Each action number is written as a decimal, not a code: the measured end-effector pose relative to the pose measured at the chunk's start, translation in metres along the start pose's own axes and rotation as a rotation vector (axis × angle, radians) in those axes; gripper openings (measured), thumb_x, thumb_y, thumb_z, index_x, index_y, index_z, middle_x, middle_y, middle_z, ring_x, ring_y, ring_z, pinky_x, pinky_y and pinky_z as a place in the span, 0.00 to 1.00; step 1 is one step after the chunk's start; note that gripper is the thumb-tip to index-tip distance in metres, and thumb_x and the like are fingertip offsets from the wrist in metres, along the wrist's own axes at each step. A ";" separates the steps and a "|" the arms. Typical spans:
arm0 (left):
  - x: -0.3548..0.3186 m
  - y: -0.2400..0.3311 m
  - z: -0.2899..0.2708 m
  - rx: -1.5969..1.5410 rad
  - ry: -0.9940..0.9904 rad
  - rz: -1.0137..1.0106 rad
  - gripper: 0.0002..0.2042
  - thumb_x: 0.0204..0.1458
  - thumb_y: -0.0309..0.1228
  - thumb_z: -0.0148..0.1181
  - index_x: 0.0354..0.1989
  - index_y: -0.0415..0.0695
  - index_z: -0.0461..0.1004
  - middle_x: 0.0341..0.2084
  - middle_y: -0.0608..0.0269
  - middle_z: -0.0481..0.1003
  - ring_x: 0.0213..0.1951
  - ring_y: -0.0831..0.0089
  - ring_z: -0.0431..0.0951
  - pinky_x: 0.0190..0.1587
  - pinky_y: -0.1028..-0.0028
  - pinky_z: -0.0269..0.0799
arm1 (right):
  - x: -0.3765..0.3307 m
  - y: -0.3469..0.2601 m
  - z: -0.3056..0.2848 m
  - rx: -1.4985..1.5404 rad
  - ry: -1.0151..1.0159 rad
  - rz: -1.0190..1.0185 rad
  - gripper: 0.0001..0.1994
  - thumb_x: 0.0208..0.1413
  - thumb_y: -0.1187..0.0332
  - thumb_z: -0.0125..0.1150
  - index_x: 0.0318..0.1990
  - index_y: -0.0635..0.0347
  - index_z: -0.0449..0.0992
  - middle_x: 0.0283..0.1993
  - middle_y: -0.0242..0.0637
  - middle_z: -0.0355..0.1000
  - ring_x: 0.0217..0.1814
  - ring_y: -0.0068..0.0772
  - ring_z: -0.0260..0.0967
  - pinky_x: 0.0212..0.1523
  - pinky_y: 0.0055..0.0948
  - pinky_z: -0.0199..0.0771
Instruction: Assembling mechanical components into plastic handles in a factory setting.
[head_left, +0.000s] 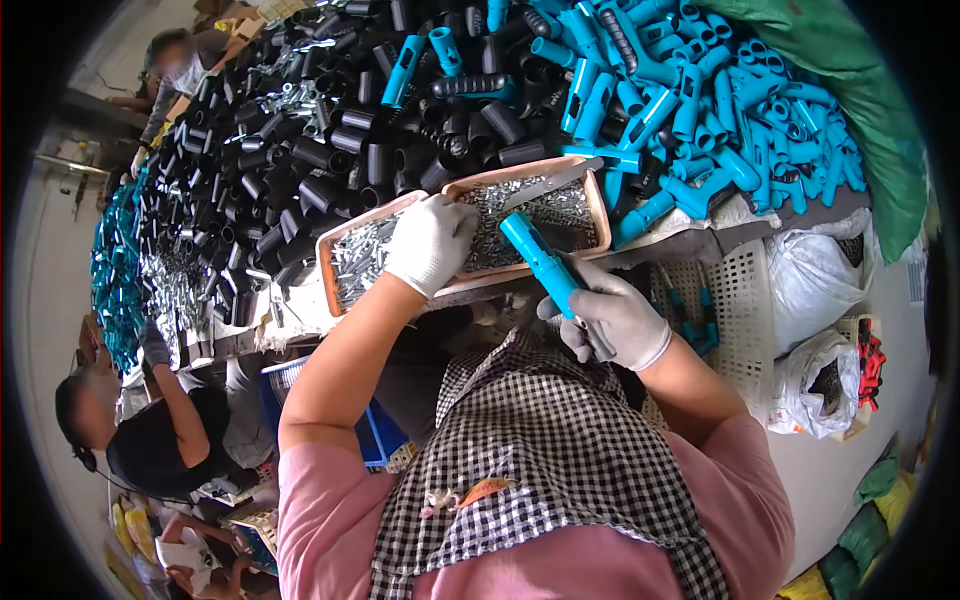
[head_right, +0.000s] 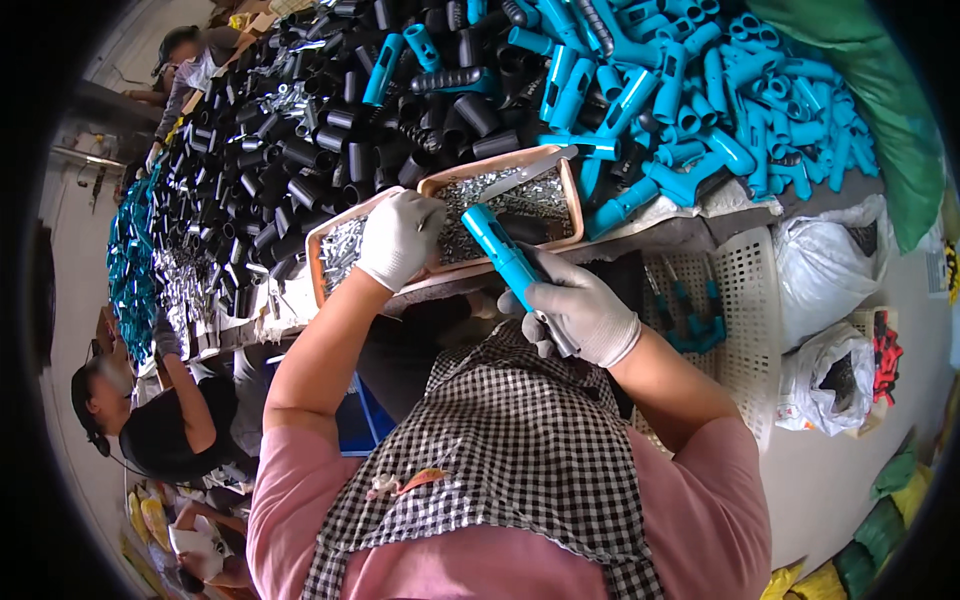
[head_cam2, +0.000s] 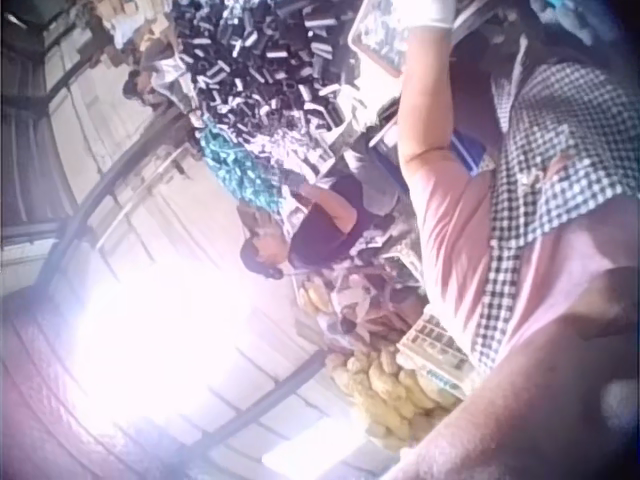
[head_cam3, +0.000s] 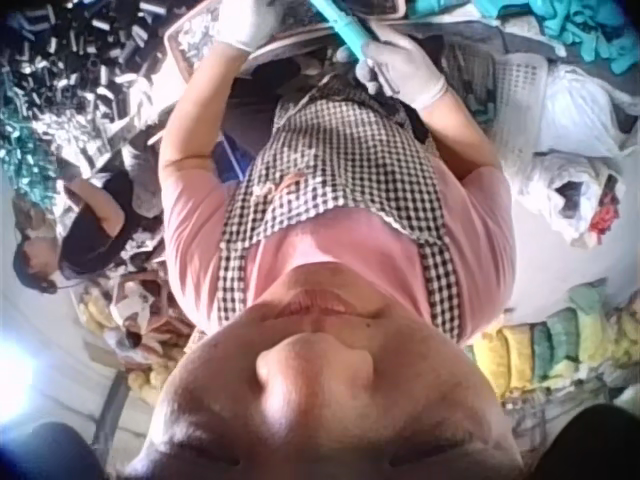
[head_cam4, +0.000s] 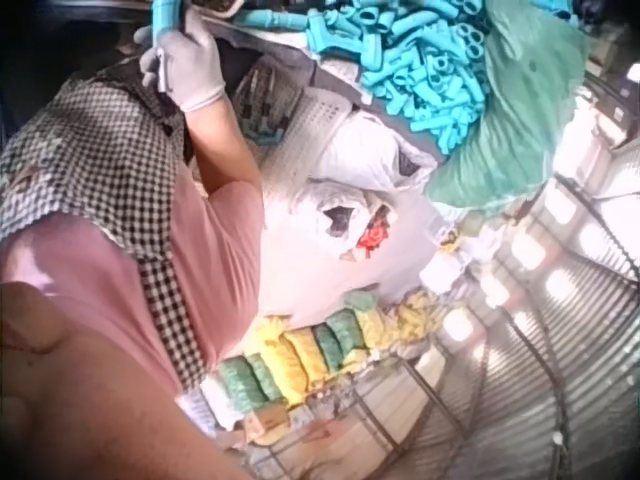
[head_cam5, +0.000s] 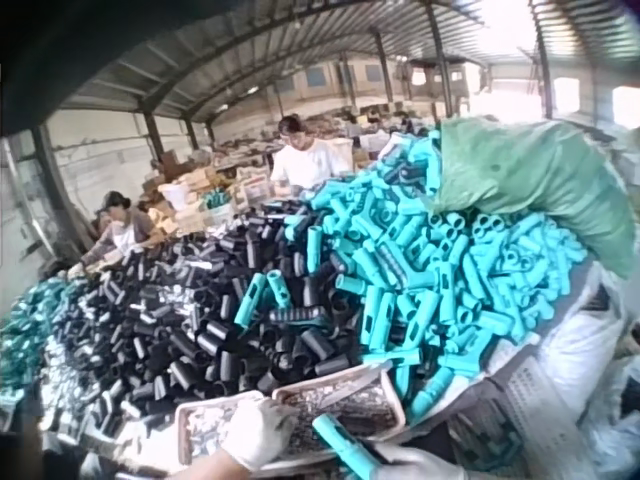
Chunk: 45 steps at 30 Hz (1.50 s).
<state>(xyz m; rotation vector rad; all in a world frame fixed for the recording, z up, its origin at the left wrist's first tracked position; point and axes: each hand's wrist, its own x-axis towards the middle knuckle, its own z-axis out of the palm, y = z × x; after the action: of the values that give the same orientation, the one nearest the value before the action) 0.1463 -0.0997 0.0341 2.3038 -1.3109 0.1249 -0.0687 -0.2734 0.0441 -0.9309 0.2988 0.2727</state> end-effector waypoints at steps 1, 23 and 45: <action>-0.002 0.002 0.001 -0.030 0.093 0.005 0.04 0.49 0.27 0.59 0.28 0.41 0.77 0.25 0.51 0.76 0.31 0.51 0.76 0.36 0.58 0.71 | 0.001 0.002 0.000 0.107 -0.034 0.010 0.28 0.62 0.70 0.49 0.69 0.55 0.54 0.42 0.41 0.73 0.26 0.22 0.70 0.23 0.23 0.74; -0.051 0.054 -0.042 -0.629 -0.227 0.088 0.06 0.33 0.24 0.73 0.20 0.44 0.80 0.42 0.59 0.76 0.50 0.58 0.72 0.54 0.64 0.68 | -0.008 0.006 0.026 -0.073 -0.222 0.116 0.30 0.60 0.71 0.52 0.69 0.63 0.53 0.44 0.43 0.74 0.26 0.22 0.70 0.24 0.22 0.73; -0.015 0.079 -0.019 -0.482 -0.729 -0.064 0.21 0.35 0.34 0.74 0.37 0.37 0.77 0.25 0.49 0.77 0.28 0.58 0.81 0.34 0.67 0.76 | -0.022 -0.002 -0.022 -1.662 -0.012 -0.472 0.26 0.45 0.58 0.69 0.51 0.55 0.70 0.29 0.38 0.75 0.25 0.44 0.75 0.27 0.40 0.74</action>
<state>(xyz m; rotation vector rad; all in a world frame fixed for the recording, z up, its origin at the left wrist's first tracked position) 0.0758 -0.1126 0.0750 2.0107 -1.3743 -1.0227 -0.0908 -0.2949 0.0415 -2.5815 -0.2689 0.0277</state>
